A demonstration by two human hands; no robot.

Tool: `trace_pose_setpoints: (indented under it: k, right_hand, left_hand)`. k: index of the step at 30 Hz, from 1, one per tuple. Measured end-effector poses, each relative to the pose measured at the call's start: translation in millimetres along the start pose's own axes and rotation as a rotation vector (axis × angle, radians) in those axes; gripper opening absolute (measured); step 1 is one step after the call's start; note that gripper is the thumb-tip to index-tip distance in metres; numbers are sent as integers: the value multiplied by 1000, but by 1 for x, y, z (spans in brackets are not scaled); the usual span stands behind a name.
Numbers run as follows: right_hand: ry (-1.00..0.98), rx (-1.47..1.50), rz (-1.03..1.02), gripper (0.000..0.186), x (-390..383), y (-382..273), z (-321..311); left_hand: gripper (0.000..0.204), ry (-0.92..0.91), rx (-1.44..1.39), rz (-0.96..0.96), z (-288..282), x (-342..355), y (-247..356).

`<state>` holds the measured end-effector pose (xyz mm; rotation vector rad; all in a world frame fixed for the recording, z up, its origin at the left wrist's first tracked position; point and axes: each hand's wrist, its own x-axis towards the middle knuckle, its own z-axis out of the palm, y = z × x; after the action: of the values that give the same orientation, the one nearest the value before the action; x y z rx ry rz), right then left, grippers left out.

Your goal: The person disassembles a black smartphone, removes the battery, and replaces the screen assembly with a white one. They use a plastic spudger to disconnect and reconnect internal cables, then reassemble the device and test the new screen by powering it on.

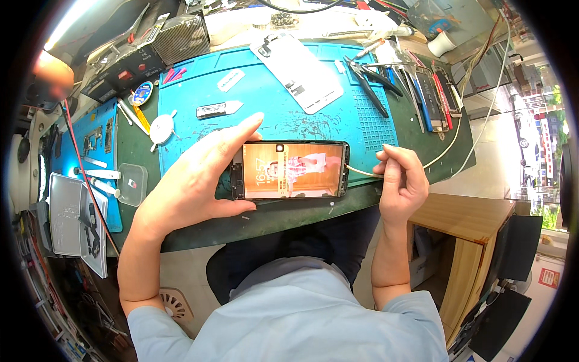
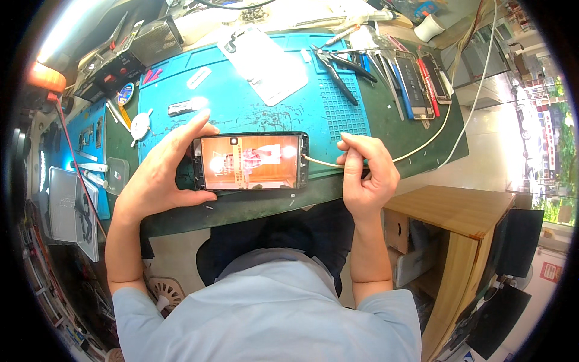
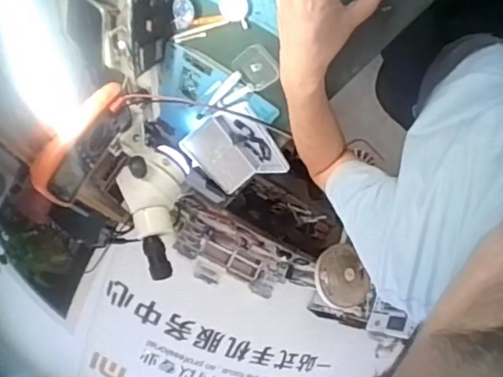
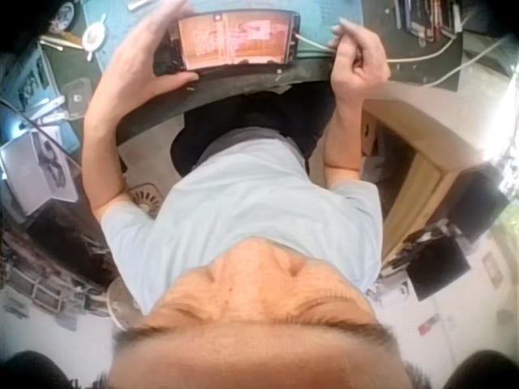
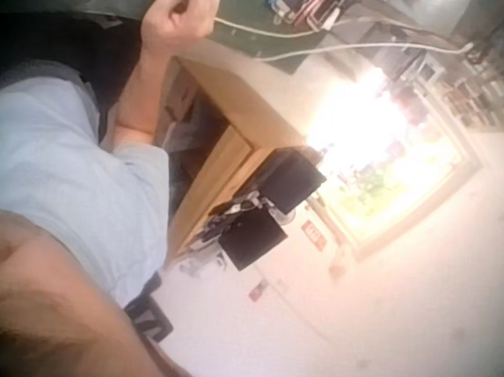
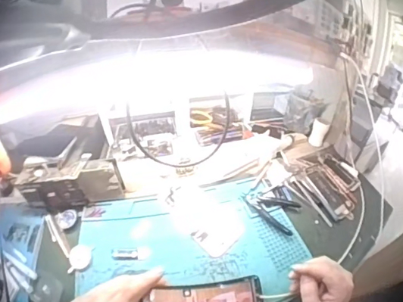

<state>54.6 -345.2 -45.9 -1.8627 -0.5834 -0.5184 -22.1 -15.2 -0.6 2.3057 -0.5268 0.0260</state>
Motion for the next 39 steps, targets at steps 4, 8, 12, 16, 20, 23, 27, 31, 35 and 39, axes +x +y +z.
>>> trace_pose_setpoints:
  k: [4,8,12,16,20,23,27,31,35,39]
  right_hand:
    - [-4,-4,-2,23,0,0,1]
    - [-9,-3,11,23,0,-1,1]
    - [-15,-19,10,23,0,-1,0]
    - [-15,-14,15,22,1,-3,1]
    - [-16,-24,10,21,-1,-1,0]
    - [-15,-22,10,20,0,-2,1]
    - [-16,-32,10,20,-1,-1,0]
    - [-14,-37,11,20,-1,-1,0]
    - [-11,-25,10,21,0,-1,0]
    - [-12,-28,6,22,0,-1,0]
  left_hand:
    - [120,2,8,5,0,0,0]
    - [119,0,-1,3,-1,0,1]
    - [118,4,-5,7,0,0,0]
    - [118,8,-22,11,0,-1,-1]
    - [118,23,-3,33,3,-1,-5]
    - [118,29,16,30,1,-2,-2]
    - [118,28,9,39,2,-2,-4]
    - [118,26,10,33,2,-1,-3]
    - [119,25,-1,24,2,-1,-3]
    - [119,23,-7,21,2,-1,-3]
